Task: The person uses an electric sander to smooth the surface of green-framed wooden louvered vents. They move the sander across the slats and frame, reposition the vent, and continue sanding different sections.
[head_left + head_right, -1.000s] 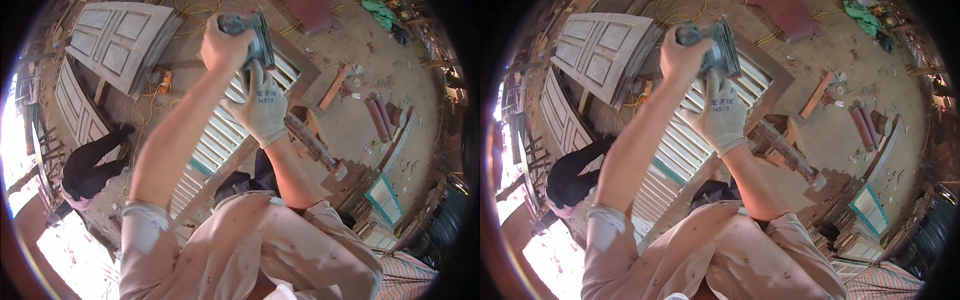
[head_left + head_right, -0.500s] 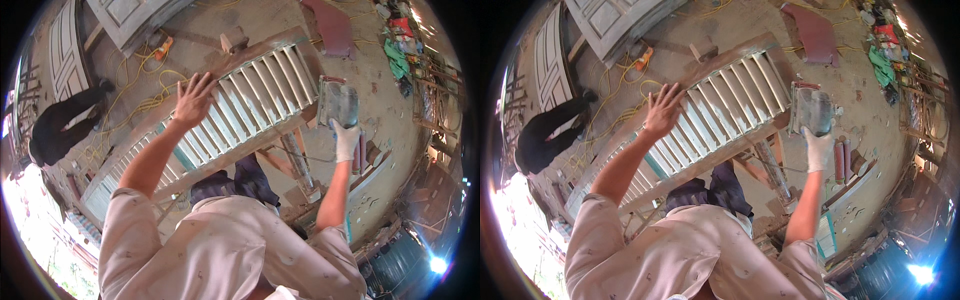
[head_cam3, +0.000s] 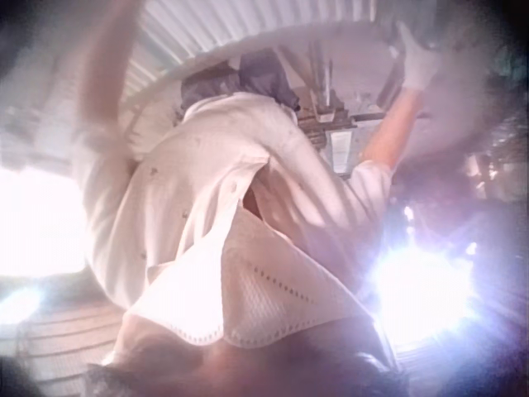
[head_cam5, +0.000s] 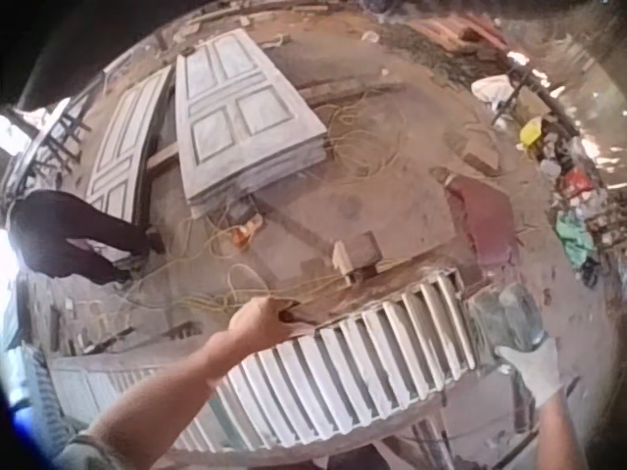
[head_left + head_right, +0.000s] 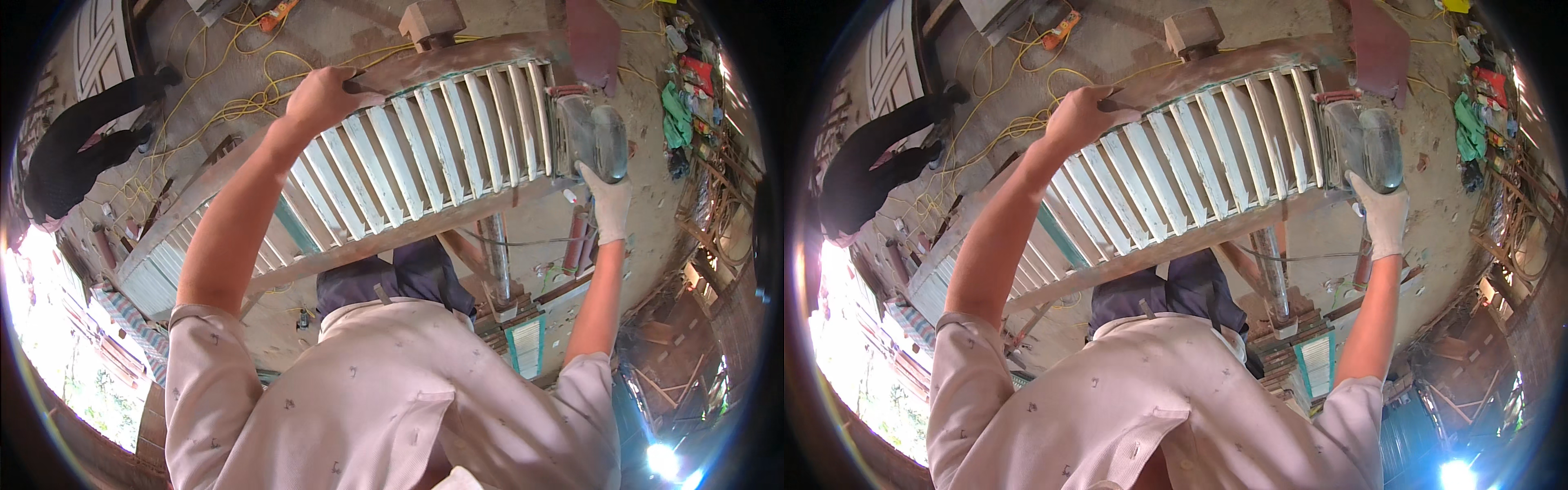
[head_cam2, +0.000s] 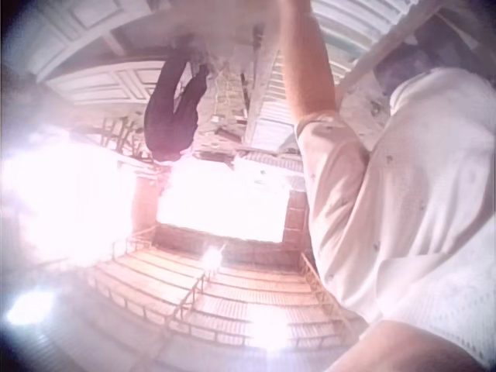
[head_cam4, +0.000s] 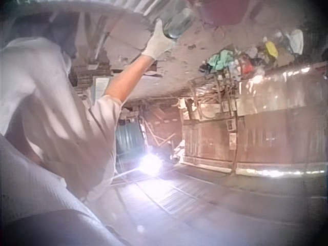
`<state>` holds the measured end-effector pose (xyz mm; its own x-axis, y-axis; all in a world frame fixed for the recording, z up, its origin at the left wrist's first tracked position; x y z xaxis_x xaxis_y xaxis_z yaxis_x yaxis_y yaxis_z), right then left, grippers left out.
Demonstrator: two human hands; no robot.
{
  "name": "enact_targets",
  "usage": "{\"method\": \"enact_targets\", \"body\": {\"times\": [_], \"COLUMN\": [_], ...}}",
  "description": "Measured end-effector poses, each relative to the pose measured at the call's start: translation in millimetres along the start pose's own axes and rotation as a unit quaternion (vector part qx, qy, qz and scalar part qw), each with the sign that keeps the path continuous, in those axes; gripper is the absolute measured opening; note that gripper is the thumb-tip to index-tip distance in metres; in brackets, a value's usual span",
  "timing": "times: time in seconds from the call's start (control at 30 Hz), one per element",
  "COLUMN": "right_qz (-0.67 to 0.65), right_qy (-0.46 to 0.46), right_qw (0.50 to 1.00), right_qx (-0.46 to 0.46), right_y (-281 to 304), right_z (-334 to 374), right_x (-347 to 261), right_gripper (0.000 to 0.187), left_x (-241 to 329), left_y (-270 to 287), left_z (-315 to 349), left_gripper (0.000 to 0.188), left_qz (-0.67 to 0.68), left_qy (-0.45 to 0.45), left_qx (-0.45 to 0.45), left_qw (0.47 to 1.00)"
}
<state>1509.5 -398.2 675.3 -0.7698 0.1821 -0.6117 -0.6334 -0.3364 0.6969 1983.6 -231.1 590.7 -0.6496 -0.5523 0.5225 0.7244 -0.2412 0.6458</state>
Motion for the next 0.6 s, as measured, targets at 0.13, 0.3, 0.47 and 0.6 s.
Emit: {"method": "enact_targets", "body": {"times": [0.13,0.3,0.47,0.6], "right_qz": [0.021,0.092,0.114,0.171], "right_qy": [-0.025,0.03,0.069,0.095], "right_qw": [0.999,0.995,0.99,0.977], "right_qx": [-0.033,-0.035,-0.052,-0.082], "right_y": [-2,-19,-41,-36], "right_z": [-18,-39,-100,-122], "right_x": [-18,-57,-116,-124], "right_gripper": [0.05,0.058,0.064,0.069], "left_x": [-23,-58,-88,-91], "left_y": [5,14,-27,-27], "left_z": [7,43,56,54], "left_gripper": [0.066,0.06,0.05,0.044], "left_qz": [-0.014,-0.036,-0.113,-0.079], "left_qy": [-0.046,0.04,-0.021,-0.004], "left_qx": [0.018,-0.003,0.23,0.223], "left_qw": [0.999,0.999,0.966,0.972]}}
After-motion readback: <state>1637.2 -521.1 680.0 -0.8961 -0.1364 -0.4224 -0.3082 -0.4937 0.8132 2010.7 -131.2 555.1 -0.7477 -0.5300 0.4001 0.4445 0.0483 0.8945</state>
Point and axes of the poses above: each hand's wrist, its own z-axis away from the middle knuckle, its own y-axis out of the back of the hand, x = y × z, the point moved 1 cm from there along -z, towards the middle knuckle, and after that the axes turned 1 degree about -y, right-handed, at the moved point
